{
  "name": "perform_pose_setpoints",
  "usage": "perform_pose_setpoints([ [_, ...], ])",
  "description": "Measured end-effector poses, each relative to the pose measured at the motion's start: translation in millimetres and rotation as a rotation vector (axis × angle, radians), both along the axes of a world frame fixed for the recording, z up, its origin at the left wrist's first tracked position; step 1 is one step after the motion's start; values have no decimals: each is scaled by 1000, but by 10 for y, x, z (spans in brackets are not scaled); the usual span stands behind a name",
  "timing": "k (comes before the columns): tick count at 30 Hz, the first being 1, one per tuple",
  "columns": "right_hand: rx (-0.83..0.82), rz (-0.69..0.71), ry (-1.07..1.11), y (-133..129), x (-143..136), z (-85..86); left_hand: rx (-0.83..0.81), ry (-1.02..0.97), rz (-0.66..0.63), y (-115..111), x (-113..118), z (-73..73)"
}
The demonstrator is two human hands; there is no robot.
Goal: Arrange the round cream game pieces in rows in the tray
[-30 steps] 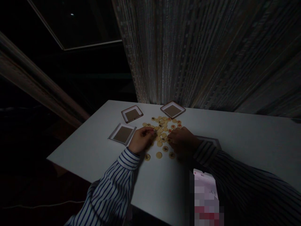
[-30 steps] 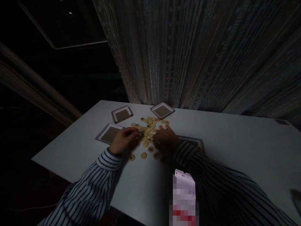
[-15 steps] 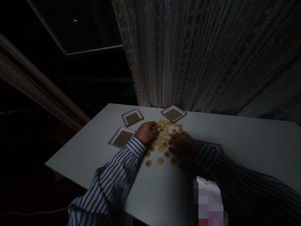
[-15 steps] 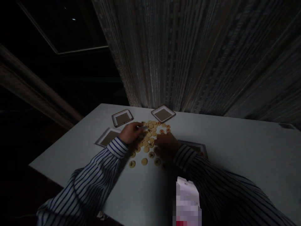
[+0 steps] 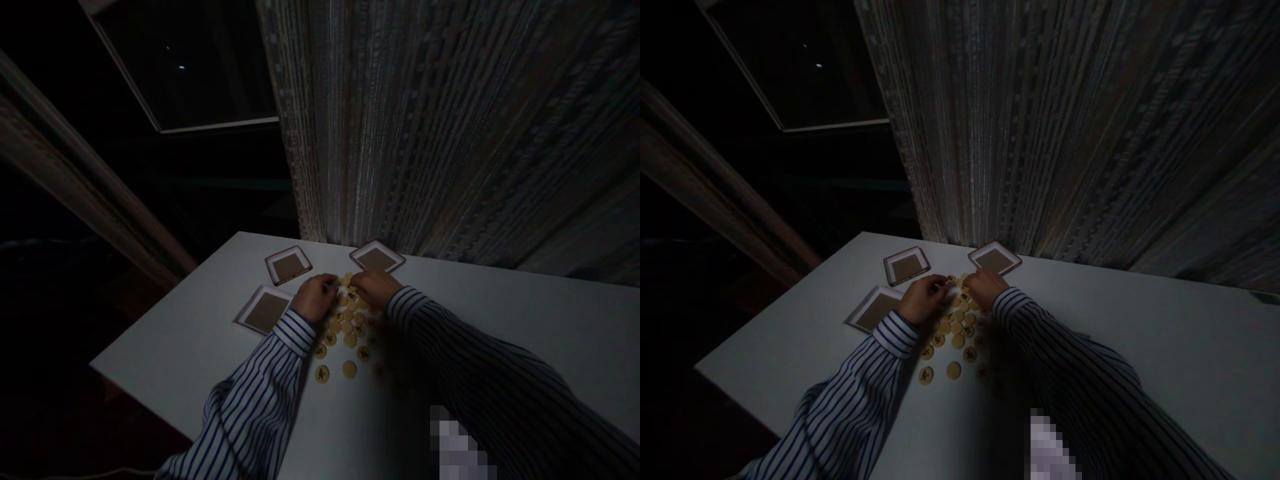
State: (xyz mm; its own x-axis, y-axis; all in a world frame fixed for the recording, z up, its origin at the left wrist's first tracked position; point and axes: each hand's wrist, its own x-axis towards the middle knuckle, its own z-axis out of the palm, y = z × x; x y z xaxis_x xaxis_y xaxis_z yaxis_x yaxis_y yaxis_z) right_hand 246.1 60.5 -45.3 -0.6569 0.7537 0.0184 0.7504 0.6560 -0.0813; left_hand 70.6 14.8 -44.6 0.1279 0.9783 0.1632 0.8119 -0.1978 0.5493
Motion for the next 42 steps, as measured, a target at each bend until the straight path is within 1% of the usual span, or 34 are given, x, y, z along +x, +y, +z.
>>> perform_pose_setpoints([
  [5, -17, -17, 54, 50, 29, -52, 10, -62, 9, 39, -24, -25],
  [7, -59, -51, 131, 68, 40, -49, 20, -75, 13, 33, -28, -14],
  [9, -199, -138, 337, 89, 43, -37, 34, -95, 17, 18, -29, 4],
  [11, -391, -236, 619, 107, 37, -21, 49, -123, 23, 3, -24, 24],
  [13, -538, -294, 845, 114, 28, -4, 75, -147, 29, -9, -8, 41],
  [15, -637, -334, 984, 108, 18, 12, 117, -163, 29, -17, 19, 54],
  [18, -754, -363, 1107, 79, 3, 37, 181, -163, 12, -22, 69, 63],
  [21, -836, -323, 1168, 40, -12, 70, 249, -158, -19, -26, 108, 63],
  [24, -876, -259, 1165, 5, -22, 108, 327, -155, -66, -34, 123, 67],
  [27, -870, -218, 1127, -23, -27, 133, 386, -142, -104, -44, 124, 80],
  [32, -849, -225, 1097, -61, -56, 148, 402, -102, -133, -55, 123, 96],
  [35, -838, -248, 1089, -71, -71, 169, 359, -111, -115, -39, 87, 101],
  [38, -809, -298, 1089, -57, -39, 196, 250, -94, -66, 8, 9, 113],
  [42, -727, -409, 1050, -11, 90, 206, 61, 44, 0, 114, -70, 119],
])
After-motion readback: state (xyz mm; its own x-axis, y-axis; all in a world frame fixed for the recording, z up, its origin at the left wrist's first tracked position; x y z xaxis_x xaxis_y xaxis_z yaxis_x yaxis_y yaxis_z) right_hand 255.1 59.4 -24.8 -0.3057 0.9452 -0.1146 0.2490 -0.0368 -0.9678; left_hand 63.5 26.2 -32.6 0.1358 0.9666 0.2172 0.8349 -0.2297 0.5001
